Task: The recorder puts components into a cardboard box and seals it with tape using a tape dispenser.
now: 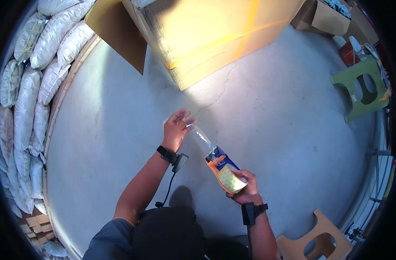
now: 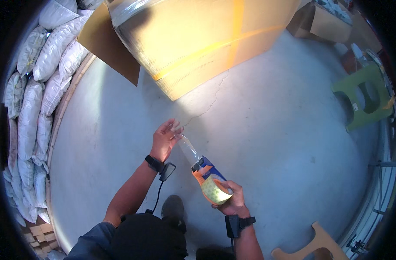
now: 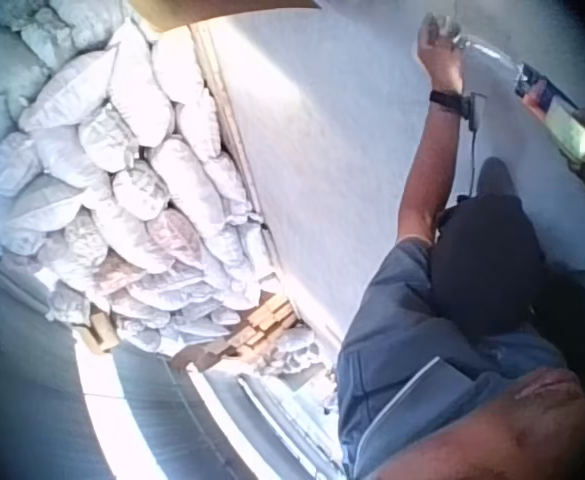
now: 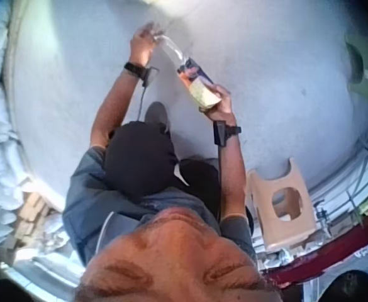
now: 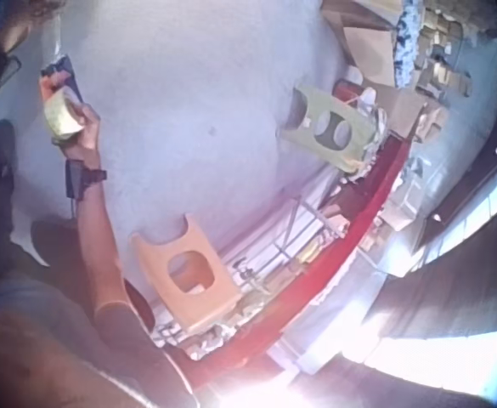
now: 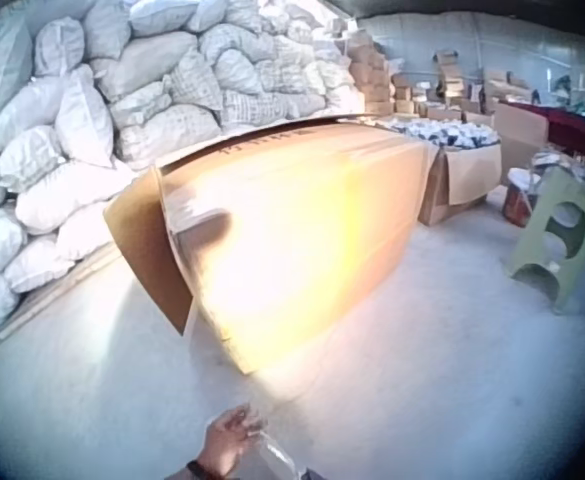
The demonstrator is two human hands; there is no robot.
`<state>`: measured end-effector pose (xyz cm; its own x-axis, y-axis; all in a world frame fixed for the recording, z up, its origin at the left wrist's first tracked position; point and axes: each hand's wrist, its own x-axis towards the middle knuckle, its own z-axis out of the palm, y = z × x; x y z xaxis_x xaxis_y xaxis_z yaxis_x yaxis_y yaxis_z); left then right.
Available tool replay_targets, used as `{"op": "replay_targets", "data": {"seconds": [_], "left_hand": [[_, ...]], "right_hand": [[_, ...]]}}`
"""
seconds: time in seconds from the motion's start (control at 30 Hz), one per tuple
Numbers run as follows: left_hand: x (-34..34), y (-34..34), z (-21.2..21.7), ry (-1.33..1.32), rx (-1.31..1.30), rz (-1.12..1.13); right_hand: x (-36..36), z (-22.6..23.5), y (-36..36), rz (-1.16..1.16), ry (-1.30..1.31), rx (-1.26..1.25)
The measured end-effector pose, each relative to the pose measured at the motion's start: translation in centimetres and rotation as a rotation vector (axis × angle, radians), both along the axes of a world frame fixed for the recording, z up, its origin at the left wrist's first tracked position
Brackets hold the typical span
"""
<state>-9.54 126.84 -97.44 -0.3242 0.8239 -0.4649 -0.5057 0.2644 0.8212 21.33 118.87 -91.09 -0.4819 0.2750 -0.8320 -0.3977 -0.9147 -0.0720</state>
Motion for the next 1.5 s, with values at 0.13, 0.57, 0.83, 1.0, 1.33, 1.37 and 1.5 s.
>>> {"op": "replay_targets", "data": {"seconds": [0.13, 0.57, 0.83, 1.0, 1.33, 1.37, 1.5], "left_hand": [[-2.4, 2.0, -0.1, -0.396, 0.094, 0.055], [-2.8, 9.5, -2.3, -0.074, -0.068, 0.109], [-1.6, 9.5, -2.4, -0.043, -0.196, 0.217], [-3.2, 9.9, -4.1, -0.073, -0.2, 0.134], [-3.0, 9.6, -3.6, -0.101, -0.183, 0.079], [-3.0, 9.8, -3.6, -0.086, -0.202, 0.077], [-3.1, 9.5, -3.8, -0.103, -0.226, 0.06]], "right_hand": [[-0.8, 0.5, 0.6, -0.015, -0.004, 0.013], [-4.1, 0.9, 3.6, -0.112, 0.048, 0.016], [-4.9, 1.5, 4.2, -0.147, 0.016, -0.03], [-4.6, 0.2, 4.1, -0.154, 0.026, -0.027], [-4.3, 0.0, 3.4, -0.167, 0.047, -0.009], [-4.3, -0.1, 3.4, -0.169, 0.058, 0.008], [-4.1, 0.0, 3.3, -0.19, 0.084, 0.019]]}}
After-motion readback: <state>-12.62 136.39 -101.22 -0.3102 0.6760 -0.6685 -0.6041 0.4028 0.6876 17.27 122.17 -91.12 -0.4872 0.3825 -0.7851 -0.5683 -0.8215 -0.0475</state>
